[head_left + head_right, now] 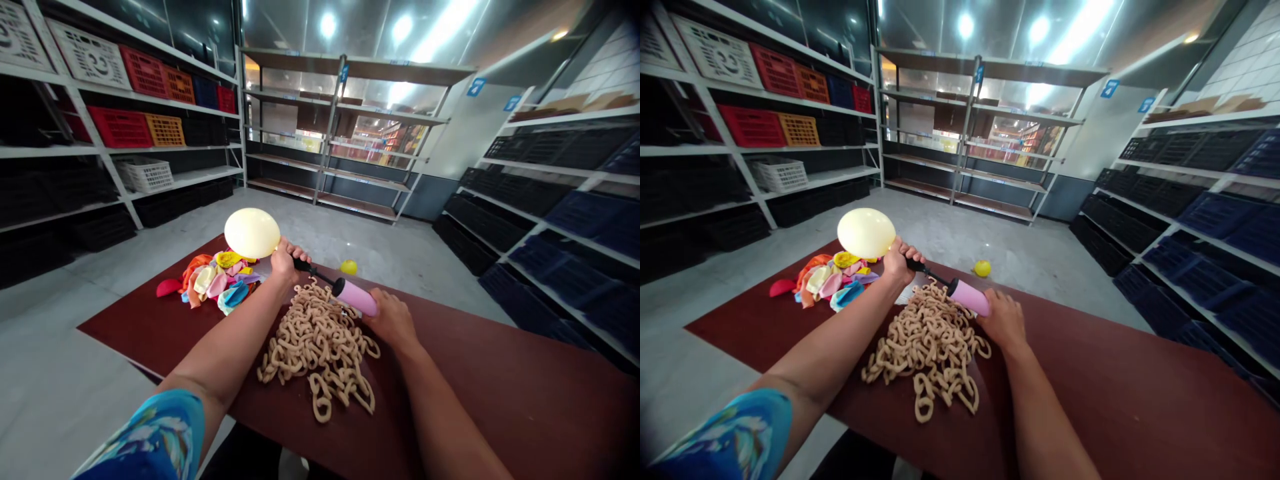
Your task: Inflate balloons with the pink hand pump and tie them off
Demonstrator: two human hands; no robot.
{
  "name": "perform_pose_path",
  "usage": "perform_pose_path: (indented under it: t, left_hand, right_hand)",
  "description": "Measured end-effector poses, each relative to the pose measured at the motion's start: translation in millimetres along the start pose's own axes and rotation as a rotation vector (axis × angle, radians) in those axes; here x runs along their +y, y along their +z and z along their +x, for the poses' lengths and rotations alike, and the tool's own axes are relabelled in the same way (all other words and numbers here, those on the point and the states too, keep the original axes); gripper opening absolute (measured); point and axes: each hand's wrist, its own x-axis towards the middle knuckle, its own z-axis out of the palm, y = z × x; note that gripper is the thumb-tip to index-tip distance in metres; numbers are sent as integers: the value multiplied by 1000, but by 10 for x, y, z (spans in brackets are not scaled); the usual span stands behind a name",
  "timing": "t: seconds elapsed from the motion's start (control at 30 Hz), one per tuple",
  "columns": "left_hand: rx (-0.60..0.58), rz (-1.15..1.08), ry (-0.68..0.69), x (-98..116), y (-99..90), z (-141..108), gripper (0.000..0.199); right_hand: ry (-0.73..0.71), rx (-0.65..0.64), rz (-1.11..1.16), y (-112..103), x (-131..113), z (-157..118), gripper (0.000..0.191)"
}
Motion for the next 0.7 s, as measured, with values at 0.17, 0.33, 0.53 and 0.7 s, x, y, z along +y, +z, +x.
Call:
perform_pose_path:
  t: [0.17,0.33,0.53,0.7]
  left_hand:
    - [11,-31,20,23,-102,28,43]
    - [-42,-44,-16,-63,1,-103,47]
    - [-158,-29,-64,-190,70,-215,47]
    - [-132,8,-49,-159,82,-206,49]
  right_hand:
    - [12,-14,-12,32,57,-20,29]
    - [-14,23,15,29,-104,-52,31]
    - [-62,160,74,37,-230,-76,36]
    - [-107,135,111,26,-249,-65,33]
